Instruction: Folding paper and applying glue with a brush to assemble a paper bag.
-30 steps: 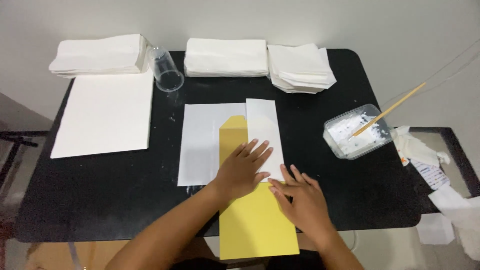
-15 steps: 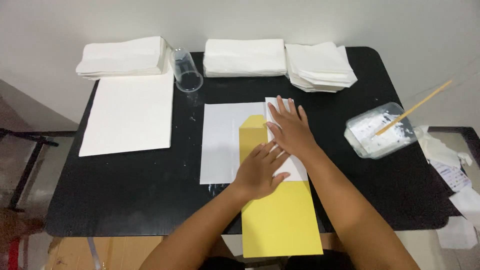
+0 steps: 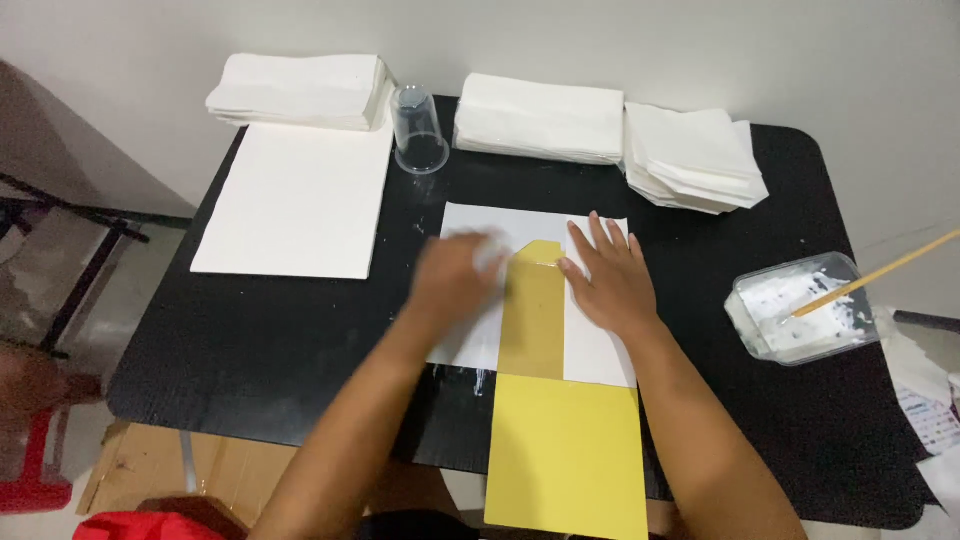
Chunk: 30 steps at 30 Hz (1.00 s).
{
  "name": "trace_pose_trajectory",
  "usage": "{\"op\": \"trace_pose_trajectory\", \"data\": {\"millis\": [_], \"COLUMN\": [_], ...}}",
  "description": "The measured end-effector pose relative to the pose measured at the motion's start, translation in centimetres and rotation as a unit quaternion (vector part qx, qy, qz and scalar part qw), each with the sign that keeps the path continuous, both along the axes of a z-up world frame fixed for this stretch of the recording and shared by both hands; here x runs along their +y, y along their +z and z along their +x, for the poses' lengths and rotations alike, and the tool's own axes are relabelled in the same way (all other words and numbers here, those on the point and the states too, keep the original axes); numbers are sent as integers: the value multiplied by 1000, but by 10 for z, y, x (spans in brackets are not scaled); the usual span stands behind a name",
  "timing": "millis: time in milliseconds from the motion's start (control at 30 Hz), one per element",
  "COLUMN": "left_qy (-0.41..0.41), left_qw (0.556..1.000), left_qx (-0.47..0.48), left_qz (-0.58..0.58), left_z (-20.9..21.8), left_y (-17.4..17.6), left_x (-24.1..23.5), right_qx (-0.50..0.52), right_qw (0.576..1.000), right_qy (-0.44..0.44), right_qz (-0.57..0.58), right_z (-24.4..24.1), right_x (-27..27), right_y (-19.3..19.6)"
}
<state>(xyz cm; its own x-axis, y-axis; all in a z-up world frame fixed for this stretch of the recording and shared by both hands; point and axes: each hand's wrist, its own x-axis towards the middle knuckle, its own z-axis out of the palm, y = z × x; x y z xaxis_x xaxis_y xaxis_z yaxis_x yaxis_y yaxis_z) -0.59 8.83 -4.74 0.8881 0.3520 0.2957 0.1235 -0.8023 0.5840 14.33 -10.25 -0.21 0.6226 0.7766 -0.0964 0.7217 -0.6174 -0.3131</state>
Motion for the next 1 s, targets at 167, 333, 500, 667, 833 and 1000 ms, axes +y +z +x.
{"op": "trace_pose_trajectory", "data": {"millis": [167, 333, 500, 667, 833, 1000], "left_qy": [250, 229, 223, 223, 196, 150], "left_qw": [953, 969, 975, 967, 969, 957], "left_qx": [87, 80, 15, -26, -13, -62], "left_qz": [148, 46, 15, -121, -152, -242], "left_z": [-5, 14, 29, 28, 18, 1], "left_y": [6, 17, 17, 33, 59, 91], "left_x": [59, 61, 61, 59, 51, 30], "right_qx": [-11, -12, -12, -7, -5, -12], "right_qw": [1000, 999, 999, 999, 1000, 999], "right_qy": [1, 3, -7, -5, -6, -7], "right_qz": [23, 39, 39, 37, 27, 36], "right_z": [1, 2, 2, 1, 2, 5], "right_x": [1, 0, 0, 0, -2, 0], "right_y": [0, -5, -5, -2, -5, -8]}}
